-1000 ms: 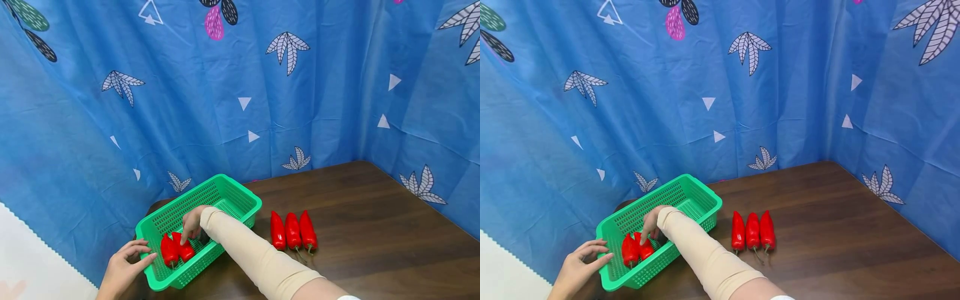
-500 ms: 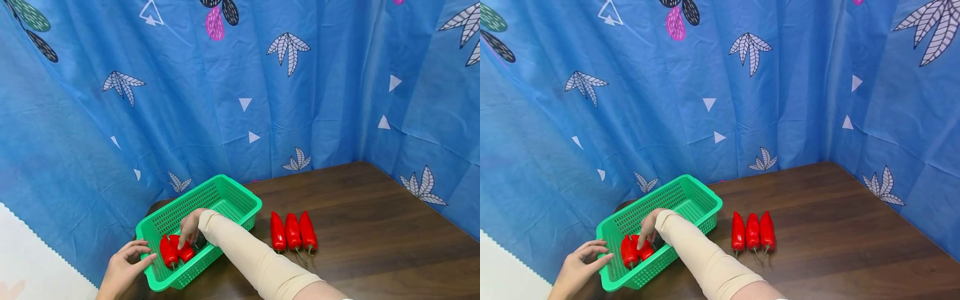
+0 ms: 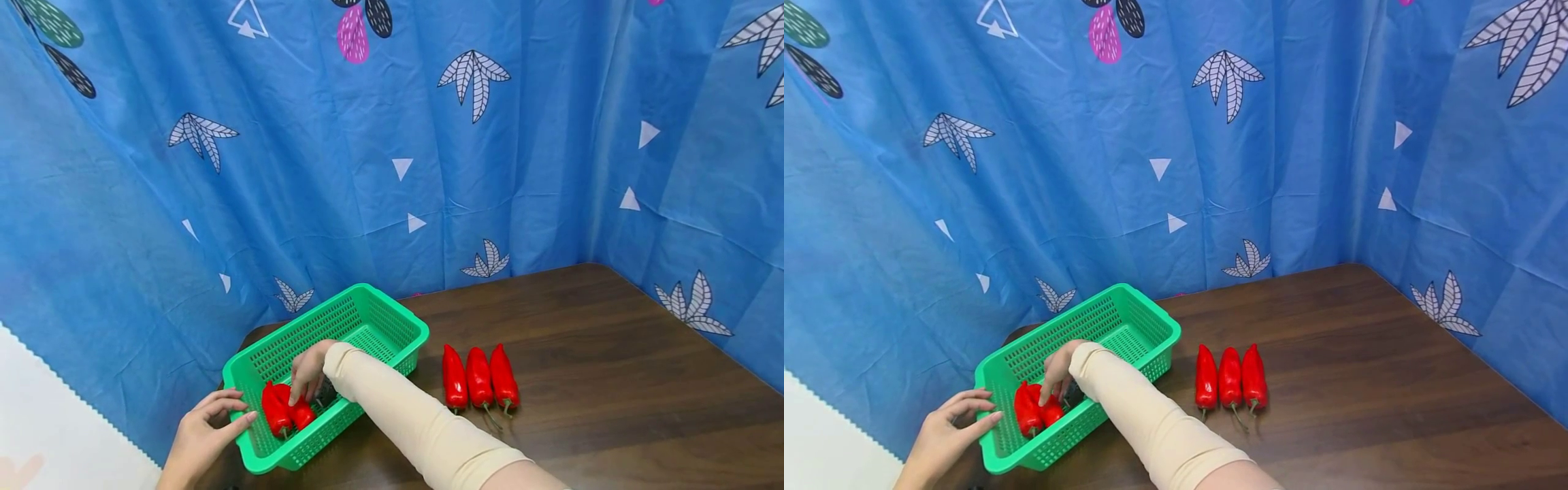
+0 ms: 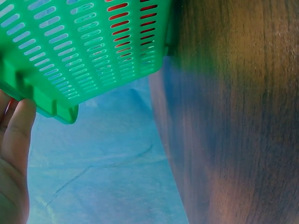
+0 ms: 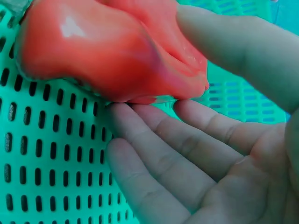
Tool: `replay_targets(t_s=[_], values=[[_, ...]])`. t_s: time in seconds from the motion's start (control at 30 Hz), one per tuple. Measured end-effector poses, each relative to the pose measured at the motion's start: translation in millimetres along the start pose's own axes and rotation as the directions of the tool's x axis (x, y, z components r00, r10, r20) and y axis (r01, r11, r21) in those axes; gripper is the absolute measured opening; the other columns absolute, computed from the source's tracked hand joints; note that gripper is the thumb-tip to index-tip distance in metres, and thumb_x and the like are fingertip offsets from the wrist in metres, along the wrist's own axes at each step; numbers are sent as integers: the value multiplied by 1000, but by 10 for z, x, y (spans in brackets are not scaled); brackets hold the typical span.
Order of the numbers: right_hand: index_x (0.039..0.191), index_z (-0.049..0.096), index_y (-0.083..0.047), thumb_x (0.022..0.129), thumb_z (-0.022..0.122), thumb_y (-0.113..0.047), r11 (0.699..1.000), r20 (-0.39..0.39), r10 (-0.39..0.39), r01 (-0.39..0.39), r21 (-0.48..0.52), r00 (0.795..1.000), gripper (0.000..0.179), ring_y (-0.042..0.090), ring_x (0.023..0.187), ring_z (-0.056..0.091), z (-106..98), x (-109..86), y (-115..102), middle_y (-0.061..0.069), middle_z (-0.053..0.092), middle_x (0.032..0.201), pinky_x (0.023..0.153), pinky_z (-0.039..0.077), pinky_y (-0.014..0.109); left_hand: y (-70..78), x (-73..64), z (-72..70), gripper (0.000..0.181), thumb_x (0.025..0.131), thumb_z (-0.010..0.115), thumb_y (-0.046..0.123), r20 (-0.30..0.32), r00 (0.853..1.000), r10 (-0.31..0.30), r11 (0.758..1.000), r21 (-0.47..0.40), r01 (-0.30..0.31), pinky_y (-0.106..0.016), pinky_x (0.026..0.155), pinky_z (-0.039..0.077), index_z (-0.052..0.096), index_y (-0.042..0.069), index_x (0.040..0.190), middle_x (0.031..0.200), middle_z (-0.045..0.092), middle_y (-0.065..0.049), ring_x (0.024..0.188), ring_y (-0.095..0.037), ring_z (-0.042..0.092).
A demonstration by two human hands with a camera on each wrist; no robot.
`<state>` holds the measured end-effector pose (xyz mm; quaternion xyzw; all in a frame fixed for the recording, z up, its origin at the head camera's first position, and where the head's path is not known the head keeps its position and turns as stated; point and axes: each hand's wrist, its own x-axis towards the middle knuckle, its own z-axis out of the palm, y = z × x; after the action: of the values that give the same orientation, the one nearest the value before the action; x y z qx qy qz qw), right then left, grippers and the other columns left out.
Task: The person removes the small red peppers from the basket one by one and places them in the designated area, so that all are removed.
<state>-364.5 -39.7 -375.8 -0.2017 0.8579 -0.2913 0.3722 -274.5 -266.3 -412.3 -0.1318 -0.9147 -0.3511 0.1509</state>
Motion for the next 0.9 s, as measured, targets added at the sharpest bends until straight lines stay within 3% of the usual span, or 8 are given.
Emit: replay_targets(t_s=[0.27, 0.6, 0.9], values=[[103, 71, -9, 94, 71, -19, 997, -72, -13, 18, 69, 997, 14, 13, 92, 70, 17, 6, -4, 2, 71, 98, 75, 59, 25, 24, 3, -4, 21, 83, 84, 31, 6, 1000, -25, 1000, -3, 25, -7, 78, 47, 76, 14, 90, 122, 66, -7, 95, 24, 44], [102, 69, -7, 93, 73, -19, 987, -58, -22, 31, 155, 998, 15, 16, 86, 71, 12, 137, 38, 8, 73, 97, 71, 61, 28, 28, 11, -5, 18, 82, 84, 29, -10, 1000, -10, 1000, 2, 10, -6, 77, 47, 76, 14, 88, 120, 66, -6, 96, 25, 43], [103, 71, -4, 91, 73, -12, 968, -86, -16, 37, 247, 996, 14, 19, 87, 71, 10, 100, 15, 11, 72, 95, 79, 61, 33, 28, 18, 6, 22, 82, 84, 32, -2, 999, -35, 999, 0, 35, -4, 77, 46, 76, 13, 90, 121, 66, -6, 95, 25, 43]])
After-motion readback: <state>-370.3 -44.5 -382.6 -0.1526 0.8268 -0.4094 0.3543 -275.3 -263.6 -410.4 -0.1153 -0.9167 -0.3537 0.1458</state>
